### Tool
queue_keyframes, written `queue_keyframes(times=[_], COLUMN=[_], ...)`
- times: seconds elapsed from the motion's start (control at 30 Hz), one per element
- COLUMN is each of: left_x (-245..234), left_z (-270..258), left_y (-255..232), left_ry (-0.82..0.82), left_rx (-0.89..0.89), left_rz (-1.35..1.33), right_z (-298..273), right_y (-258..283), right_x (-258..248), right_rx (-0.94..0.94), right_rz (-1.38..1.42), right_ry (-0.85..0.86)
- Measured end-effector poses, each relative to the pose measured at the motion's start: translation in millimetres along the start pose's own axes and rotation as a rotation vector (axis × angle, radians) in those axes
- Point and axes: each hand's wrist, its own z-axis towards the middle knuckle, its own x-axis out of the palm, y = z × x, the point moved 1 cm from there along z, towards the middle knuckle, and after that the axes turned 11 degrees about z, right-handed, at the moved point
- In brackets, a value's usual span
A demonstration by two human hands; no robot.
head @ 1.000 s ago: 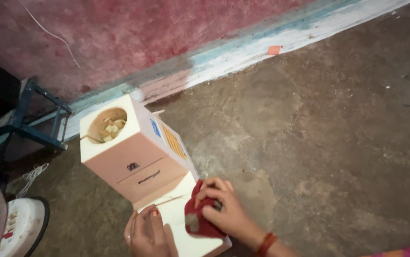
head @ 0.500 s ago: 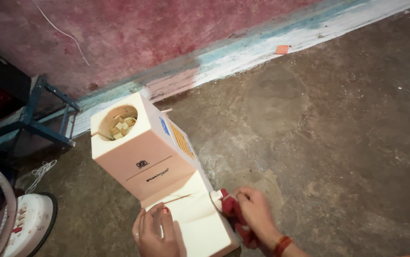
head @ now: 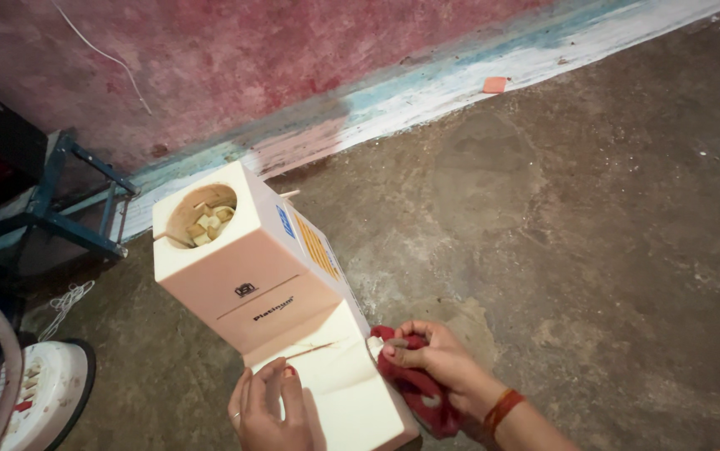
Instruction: The person cleans a white electric food chopper placed on the floor. Using a red cloth, they wipe the exterior surfaces, the power cord, and the interior of the chopper's bowl, which contains chopped food items.
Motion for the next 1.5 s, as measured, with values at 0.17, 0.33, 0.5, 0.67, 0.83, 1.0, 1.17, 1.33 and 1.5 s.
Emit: queue_keyframes(times=[0.17,0.33,0.5,0.67,0.83,1.0,1.17,1.33,1.5], left_x=[1,2,1,0,-11,-13,-11,-12,-16], left_z=[-1,0,2,-3,0,-1,5,1,2], left_y=[-3,-2,-1,-14,-26,-31,-24,-24,-34], left_ry=[-0.035,-0.035,-0.045,-0.068,-0.031,-0.039,-0.036,-0.043,-0.001], left_rx=[-0.010,-0.028,0.003,-0.065,-0.031,-0.070,0.024,0.011,-0.044], left_rz=[0.095,0.137,0.077,-0.058,0.079,0.081,0.164,0.148,0.128], right_z=[22,26,10,-26,-38,-42,-44,-38,-22], right_y=[-13,-22,-12,-5,-4,-8,-5,-32,-5], right_x=[-15,-5,7,15,17,30,45,65,23], right_rx=[-0.015,-0.174,-0.333,-0.006,-0.127,-0.232,-0.388,-0.586,-0.630], right_rz=[0.195,-0.131,-0.283,0.216,0.168,-0.014,-0.533,-0.387,0.036], right_ry=[0.012,-0.245,-0.401,-0.221,-0.200,-0.321,-0.592,-0.309,-0.422])
